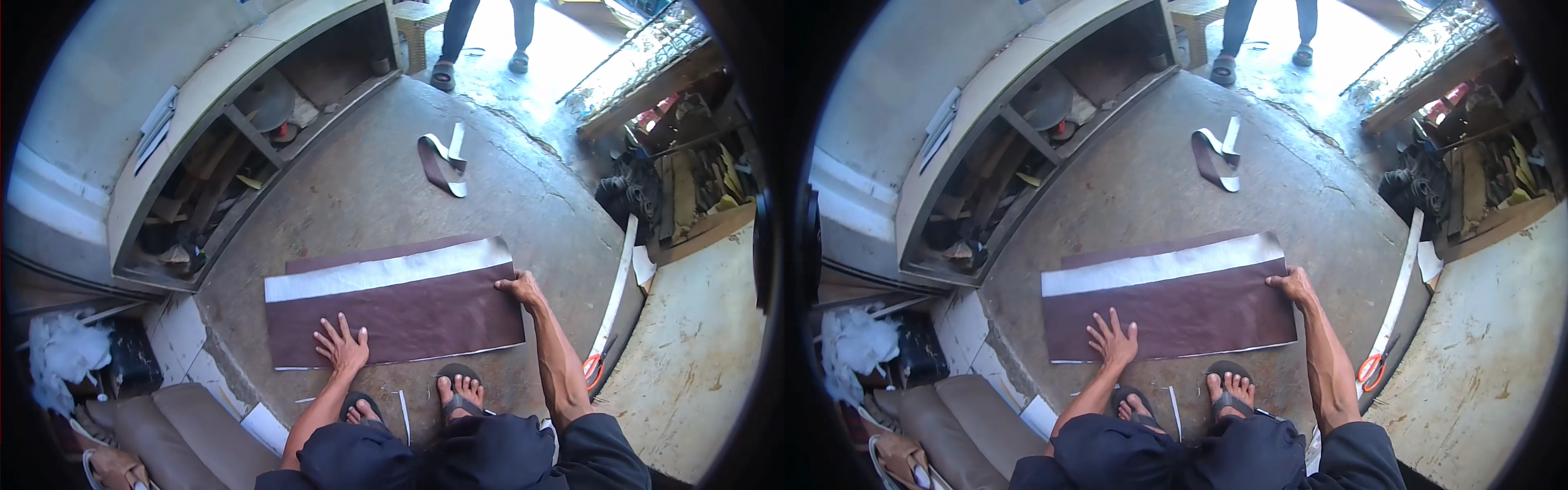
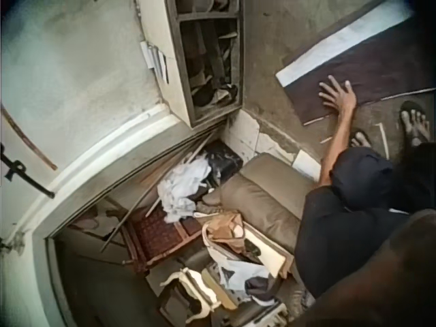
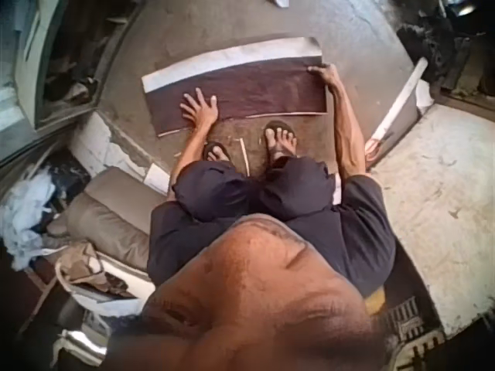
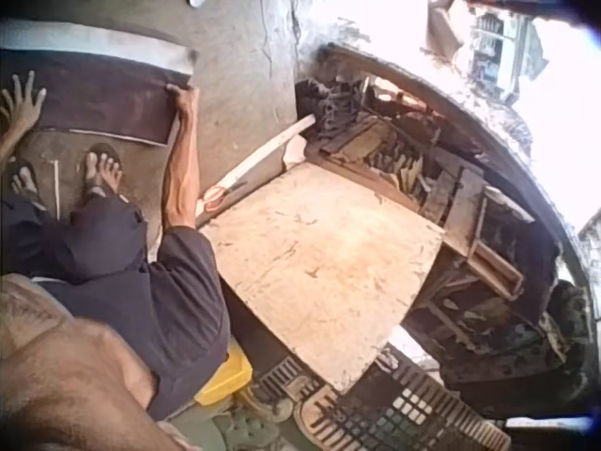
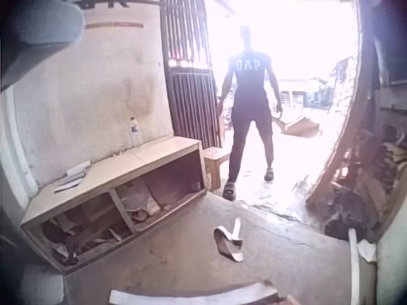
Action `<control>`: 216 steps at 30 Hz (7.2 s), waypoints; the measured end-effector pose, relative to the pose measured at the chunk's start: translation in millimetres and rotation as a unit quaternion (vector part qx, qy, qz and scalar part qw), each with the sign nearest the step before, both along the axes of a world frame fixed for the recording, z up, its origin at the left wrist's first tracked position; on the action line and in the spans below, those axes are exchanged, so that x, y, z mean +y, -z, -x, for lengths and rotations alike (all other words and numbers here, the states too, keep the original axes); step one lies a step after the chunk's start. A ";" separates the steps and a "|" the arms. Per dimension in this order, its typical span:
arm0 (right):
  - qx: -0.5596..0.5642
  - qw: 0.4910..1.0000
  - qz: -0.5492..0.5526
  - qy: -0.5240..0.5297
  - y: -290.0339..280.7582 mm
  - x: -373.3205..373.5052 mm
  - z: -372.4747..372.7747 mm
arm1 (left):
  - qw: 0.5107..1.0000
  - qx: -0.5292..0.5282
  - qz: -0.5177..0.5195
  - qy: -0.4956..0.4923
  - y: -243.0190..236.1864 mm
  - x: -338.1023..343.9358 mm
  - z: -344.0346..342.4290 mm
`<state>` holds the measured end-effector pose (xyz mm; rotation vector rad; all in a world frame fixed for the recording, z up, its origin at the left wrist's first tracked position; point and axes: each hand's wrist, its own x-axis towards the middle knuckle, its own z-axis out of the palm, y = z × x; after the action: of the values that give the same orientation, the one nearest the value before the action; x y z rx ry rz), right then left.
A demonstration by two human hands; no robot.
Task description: The person cuts a piece of upholstery fabric using shears, then takes the fabric piece outside to a couch frame to check the fit and alignment.
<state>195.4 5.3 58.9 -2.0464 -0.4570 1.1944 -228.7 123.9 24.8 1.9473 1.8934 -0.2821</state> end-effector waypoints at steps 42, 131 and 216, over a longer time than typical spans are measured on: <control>-0.511 0.844 0.160 -0.038 8.9 -117.7 -95.0 | 0.897 -0.152 -0.191 0.369 43.9 222.7 -282.5; 0.103 0.984 0.098 0.108 -25.1 -166.4 180.6 | 0.830 -0.353 -0.141 0.409 26.4 -109.3 -164.7; 0.048 0.992 0.061 0.099 -0.3 -125.3 163.5 | 0.845 -0.448 -0.028 0.289 17.3 -115.4 -161.5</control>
<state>31.9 -120.0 59.2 -2.0708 -0.1341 1.2195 -67.2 8.4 7.4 2.0919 0.7074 0.4670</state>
